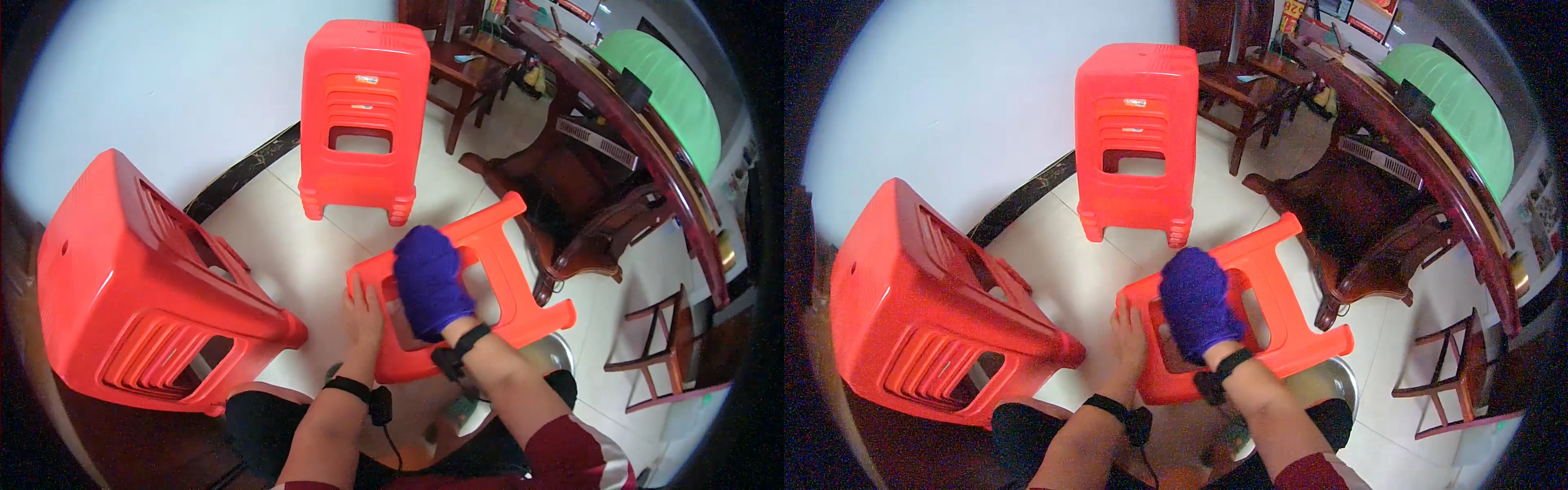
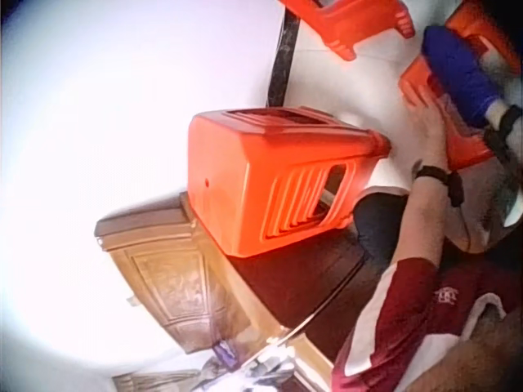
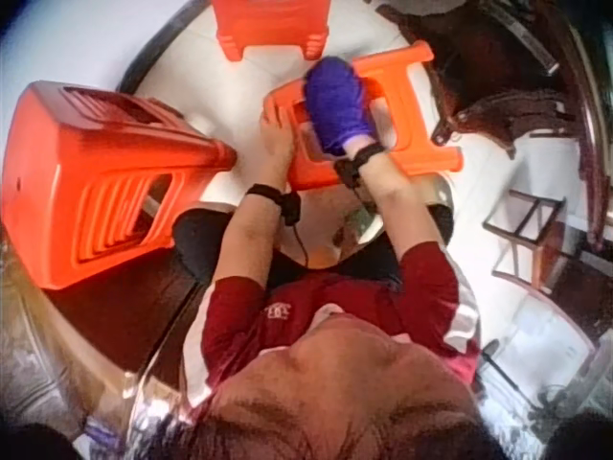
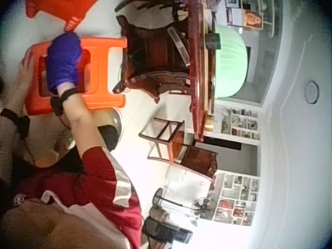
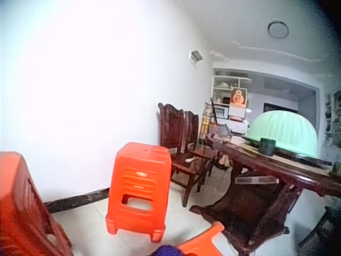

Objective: Cleaning red plastic stools with a cloth and basin of water.

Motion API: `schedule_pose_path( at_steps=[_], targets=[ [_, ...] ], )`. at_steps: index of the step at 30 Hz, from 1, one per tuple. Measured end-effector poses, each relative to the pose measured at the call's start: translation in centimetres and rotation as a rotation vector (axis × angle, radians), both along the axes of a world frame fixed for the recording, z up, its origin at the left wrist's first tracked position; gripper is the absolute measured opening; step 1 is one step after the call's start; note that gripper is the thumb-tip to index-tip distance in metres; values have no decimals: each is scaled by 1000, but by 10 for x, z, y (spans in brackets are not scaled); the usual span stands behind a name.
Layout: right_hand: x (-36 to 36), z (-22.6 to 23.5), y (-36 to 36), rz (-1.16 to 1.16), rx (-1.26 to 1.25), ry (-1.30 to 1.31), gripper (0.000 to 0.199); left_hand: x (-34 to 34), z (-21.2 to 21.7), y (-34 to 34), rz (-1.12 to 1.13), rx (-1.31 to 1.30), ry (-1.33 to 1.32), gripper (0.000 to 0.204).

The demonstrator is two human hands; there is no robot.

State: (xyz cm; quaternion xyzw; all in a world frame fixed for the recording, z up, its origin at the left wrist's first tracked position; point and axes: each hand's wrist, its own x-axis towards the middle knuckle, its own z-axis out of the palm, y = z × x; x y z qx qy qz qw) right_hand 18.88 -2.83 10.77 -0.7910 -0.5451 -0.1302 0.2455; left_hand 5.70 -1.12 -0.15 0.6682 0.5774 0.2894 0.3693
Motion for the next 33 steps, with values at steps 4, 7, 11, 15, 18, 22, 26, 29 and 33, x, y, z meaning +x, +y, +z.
schedule_pose_path(
  at_steps=[4,7,11,15,18,22,26,29,33],
  targets=[
    [-36,-38,14,265,196,189,14,15,-6,8,-23,-114,-668,54],
    [-65,-45,6,213,387,512,25,12,-41,14,138,-43,-632,53],
    [-57,-65,-45,306,325,835,18,16,-46,20,76,-32,-728,50],
    [-28,-30,-89,453,-130,969,21,16,-17,5,83,71,-421,47],
    [-13,9,-133,564,-65,1164,19,18,-8,0,79,170,-392,46],
    [-3,106,-186,322,357,1562,12,25,-4,-9,29,288,-305,48],
    [45,128,-261,64,628,1271,11,49,32,-46,-108,655,175,39],
    [64,118,-286,-137,873,1001,11,73,51,-86,-741,598,-80,35],
    [40,177,-257,-894,-345,-305,12,80,53,-129,-908,367,236,39]
  ],
)
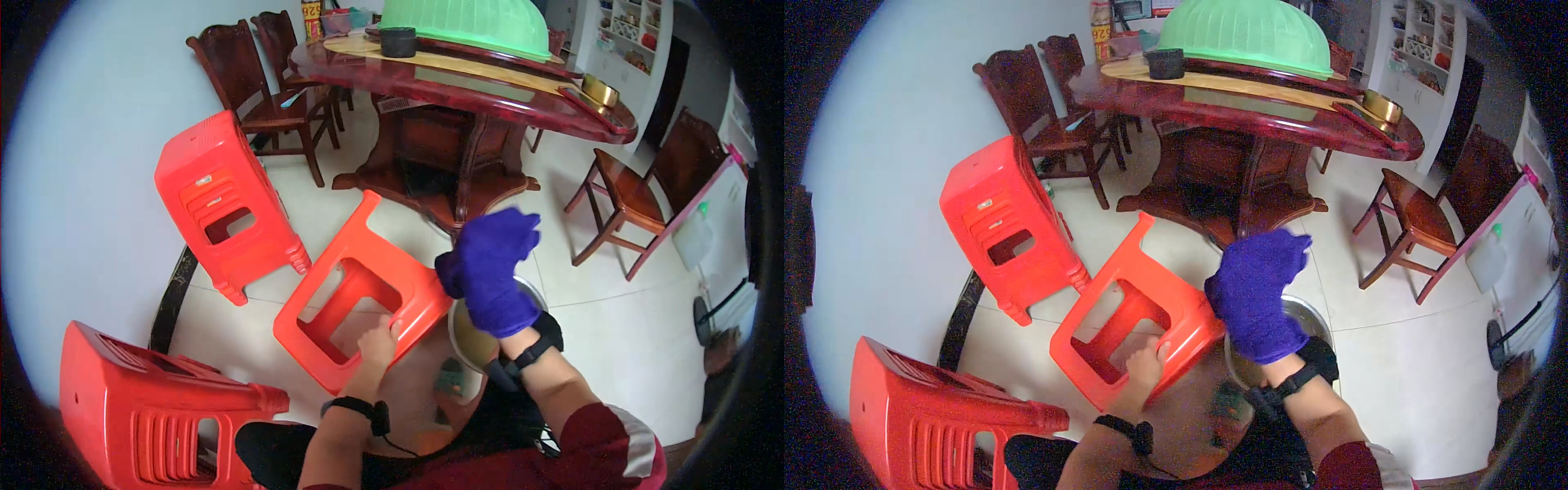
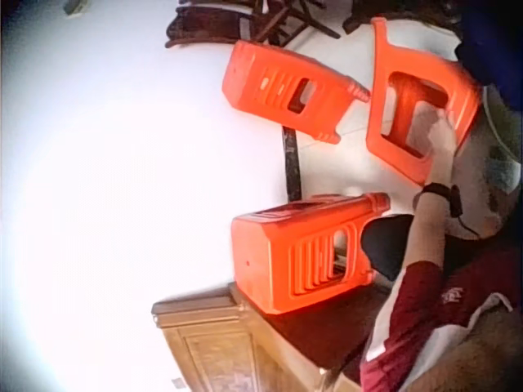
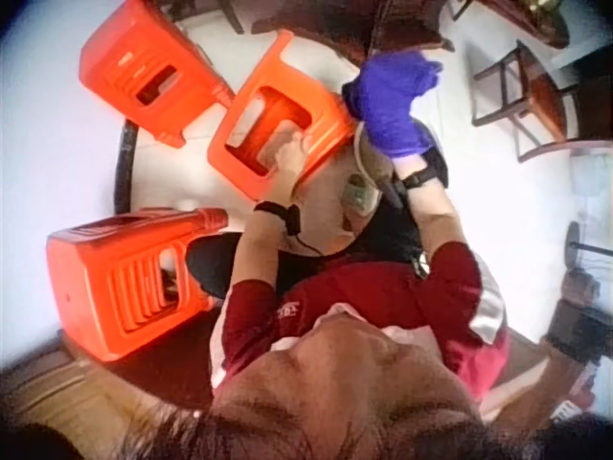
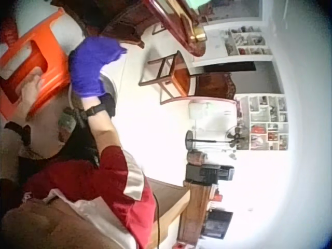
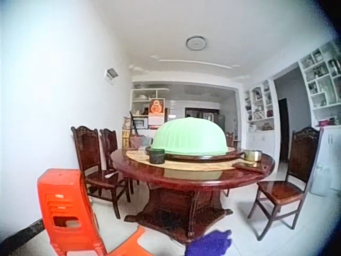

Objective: Cleaning red plastic stools with a cloth and basin of water.

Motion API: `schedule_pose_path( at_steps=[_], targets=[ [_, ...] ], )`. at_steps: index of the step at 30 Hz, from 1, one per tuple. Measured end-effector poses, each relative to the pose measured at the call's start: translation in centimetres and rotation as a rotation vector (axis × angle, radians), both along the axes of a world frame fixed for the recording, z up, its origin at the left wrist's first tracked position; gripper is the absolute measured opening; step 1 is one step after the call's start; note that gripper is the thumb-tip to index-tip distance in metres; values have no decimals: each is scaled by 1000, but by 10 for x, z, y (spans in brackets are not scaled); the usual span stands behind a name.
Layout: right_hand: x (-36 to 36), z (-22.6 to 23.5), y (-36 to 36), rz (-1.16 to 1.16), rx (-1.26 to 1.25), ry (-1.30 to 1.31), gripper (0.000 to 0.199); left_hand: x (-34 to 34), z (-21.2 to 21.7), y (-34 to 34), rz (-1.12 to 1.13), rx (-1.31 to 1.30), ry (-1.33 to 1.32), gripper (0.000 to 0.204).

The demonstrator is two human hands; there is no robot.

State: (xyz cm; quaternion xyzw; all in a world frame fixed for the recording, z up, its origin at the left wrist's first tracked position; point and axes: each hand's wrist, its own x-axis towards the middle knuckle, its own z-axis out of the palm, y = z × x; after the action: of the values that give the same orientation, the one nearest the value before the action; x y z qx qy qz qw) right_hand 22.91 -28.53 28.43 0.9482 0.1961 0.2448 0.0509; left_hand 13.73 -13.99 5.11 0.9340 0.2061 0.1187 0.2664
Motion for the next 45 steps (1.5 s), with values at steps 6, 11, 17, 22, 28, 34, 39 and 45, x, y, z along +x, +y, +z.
schedule_pose_path(
  at_steps=[6,11,17,22,28,34,39,45],
  targets=[
    [-15,-150,23,435,91,-22,36,17,-13,-1,48,-36,156,41],
    [29,-141,21,191,-85,-79,47,20,-7,-14,134,-8,119,45],
    [80,-92,9,6,-238,-23,48,15,-7,-34,154,-53,130,49],
    [57,-118,15,63,-268,-269,35,17,-4,-31,125,-84,209,52],
    [-15,-147,20,287,7,-46,28,19,-23,-10,71,-182,186,33],
    [30,-147,7,303,186,-92,23,12,-2,-28,60,-108,-131,46],
    [73,-129,8,280,342,-115,22,12,-5,-29,40,-71,-324,51],
    [145,-131,-10,86,551,-43,20,21,-2,-46,49,2,-315,50]
  ],
)
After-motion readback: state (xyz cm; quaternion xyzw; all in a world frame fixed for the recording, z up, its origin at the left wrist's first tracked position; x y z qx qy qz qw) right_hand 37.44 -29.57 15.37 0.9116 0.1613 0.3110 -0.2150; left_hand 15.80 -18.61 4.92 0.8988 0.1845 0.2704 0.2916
